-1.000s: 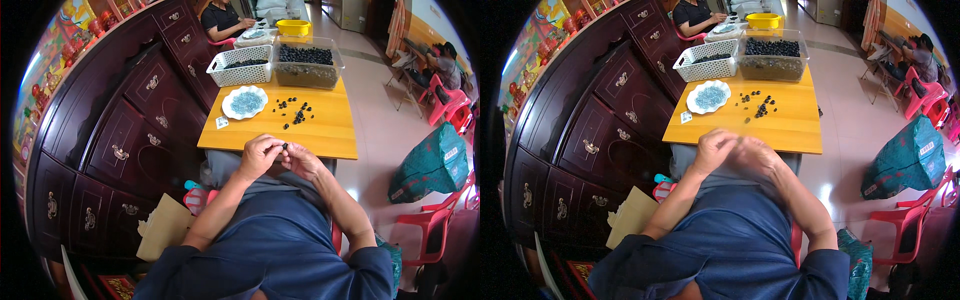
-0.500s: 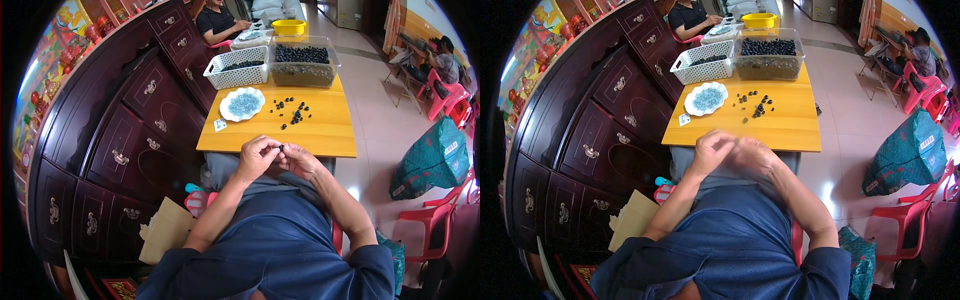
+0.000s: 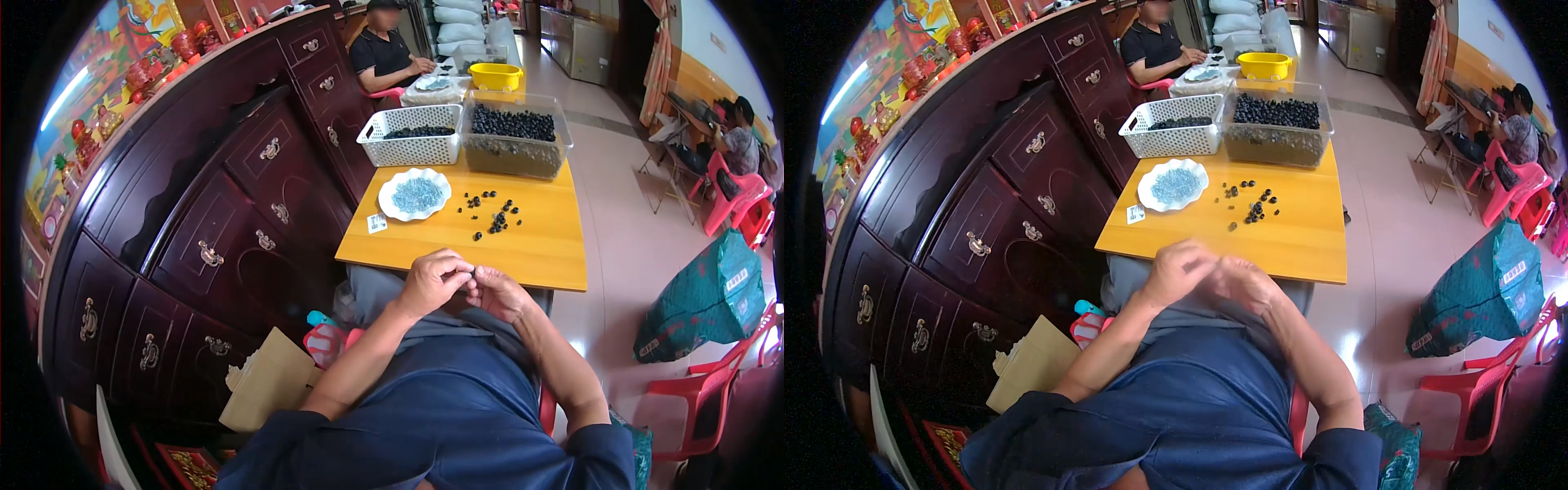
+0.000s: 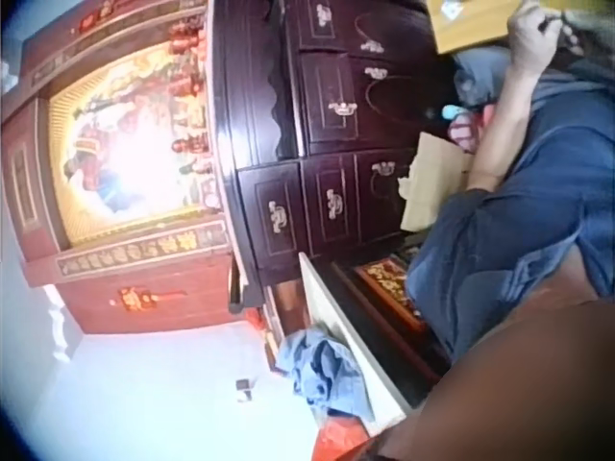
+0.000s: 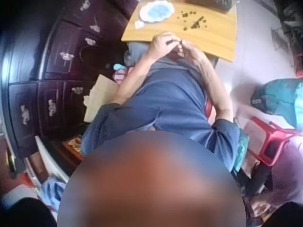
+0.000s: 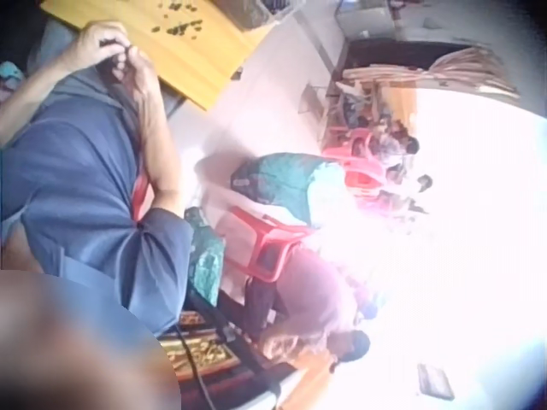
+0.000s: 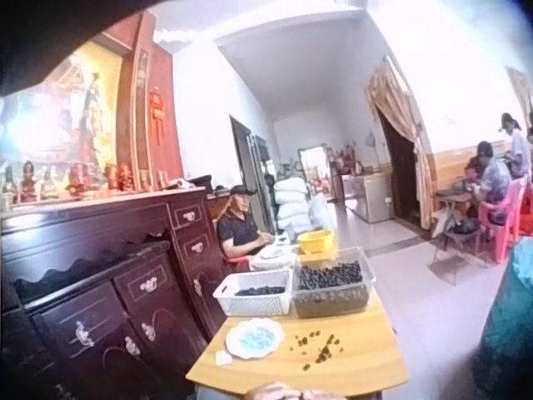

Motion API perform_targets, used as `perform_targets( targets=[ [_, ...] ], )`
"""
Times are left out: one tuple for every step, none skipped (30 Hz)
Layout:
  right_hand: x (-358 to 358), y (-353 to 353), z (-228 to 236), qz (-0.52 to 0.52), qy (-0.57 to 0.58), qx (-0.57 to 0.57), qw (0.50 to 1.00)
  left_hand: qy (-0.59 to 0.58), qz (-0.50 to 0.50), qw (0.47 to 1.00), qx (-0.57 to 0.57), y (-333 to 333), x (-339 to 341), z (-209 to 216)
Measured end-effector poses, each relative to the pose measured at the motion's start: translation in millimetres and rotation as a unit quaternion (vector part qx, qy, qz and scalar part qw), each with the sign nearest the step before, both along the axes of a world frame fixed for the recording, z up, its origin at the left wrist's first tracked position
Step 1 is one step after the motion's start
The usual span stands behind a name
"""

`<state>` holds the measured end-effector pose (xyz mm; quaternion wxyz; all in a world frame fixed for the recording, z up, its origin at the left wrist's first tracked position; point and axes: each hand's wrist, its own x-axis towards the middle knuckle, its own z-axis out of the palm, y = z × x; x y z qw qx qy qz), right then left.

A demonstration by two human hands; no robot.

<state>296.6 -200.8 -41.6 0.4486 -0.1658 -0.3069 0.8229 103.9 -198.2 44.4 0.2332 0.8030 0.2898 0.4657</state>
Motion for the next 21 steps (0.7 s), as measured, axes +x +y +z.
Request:
perform_targets(
  targets=[
    [-0.1,-0.7,0.6,-0.001,-0.009,0.001,1.0,0.009,-0.013,1.0,-0.012,0.9,-2.5,0.1],
    [1.6,-0.2,0.2,0.011,-0.009,-0.005,1.0,0.018,-0.026,0.999,-0.025,2.8,-4.0,0.0],
    [1.7,-0.5,-0.5,0.011,-0.011,-0.002,1.0,0.017,-0.026,0.999,-0.022,3.5,-5.5,-0.3],
    [1.7,-1.4,-1.5,0.014,-0.011,-0.011,1.0,0.015,-0.046,0.998,-0.041,3.5,-7.1,-0.8],
    [2.4,-2.9,-0.9,0.016,-0.012,-0.018,1.0,0.013,-0.067,0.996,-0.058,3.2,-8.0,0.1],
    [3.4,-1.7,-4.4,0.034,-0.009,-0.012,0.999,-0.002,-0.108,0.993,-0.057,4.5,-9.3,-1.1],
    [5.0,-0.3,-5.5,0.033,-0.01,-0.009,0.999,-0.003,-0.108,0.993,-0.053,4.1,-8.3,-2.2],
    [5.3,-0.3,-4.9,0.039,-0.004,-0.002,0.999,-0.036,-0.117,0.985,-0.121,2.5,-7.6,-3.7],
    [5.6,-0.5,-4.8,0.045,0.001,0.005,0.999,-0.069,-0.126,0.972,-0.188,1.9,-7.1,-4.8],
    [6.6,-0.6,-6.3,0.058,0.004,0.022,0.998,-0.069,-0.126,0.972,-0.188,2.4,-7.5,-6.1],
    [6.7,0.2,-5.4,0.058,0.004,0.023,0.998,-0.073,-0.157,0.959,-0.224,4.3,-8.5,-7.2],
    [6.7,0.7,-4.7,0.058,-0.004,0.029,0.998,-0.076,-0.188,0.944,-0.261,5.8,-9.4,-8.4],
    [6.5,1.0,-4.3,0.059,-0.011,0.034,0.998,-0.076,-0.187,0.944,-0.262,7.2,-10.1,-9.7],
    [7.0,1.0,-5.1,0.059,-0.011,0.033,0.998,-0.074,-0.2,0.944,-0.25,7.9,-9.6,-10.9],
    [7.2,1.6,-5.9,0.054,-0.017,0.041,0.998,-0.073,-0.212,0.945,-0.239,8.4,-9.3,-12.1],
    [7.4,2.0,-6.8,0.05,-0.023,0.048,0.997,-0.074,-0.212,0.944,-0.241,9.3,-10.8,-13.0],
    [6.5,1.5,-5.5,0.051,-0.023,0.046,0.997,-0.066,-0.219,0.936,-0.268,10.7,-13.4,-12.9],
    [4.9,0.8,-3.9,0.044,-0.017,0.04,0.998,-0.059,-0.225,0.927,-0.295,11.8,-14.6,-13.3],
    [4.0,0.1,-3.0,0.037,-0.01,0.035,0.999,-0.06,-0.225,0.926,-0.297,12.5,-14.3,-14.4],
    [3.4,0.4,-3.1,0.038,-0.01,0.033,0.999,-0.062,-0.228,0.923,-0.302,13.0,-14.7,-14.3],
    [2.8,0.6,-3.4,0.043,-0.004,0.04,0.998,-0.064,-0.232,0.921,-0.308,13.1,-15.1,-14.4]
  ],
)
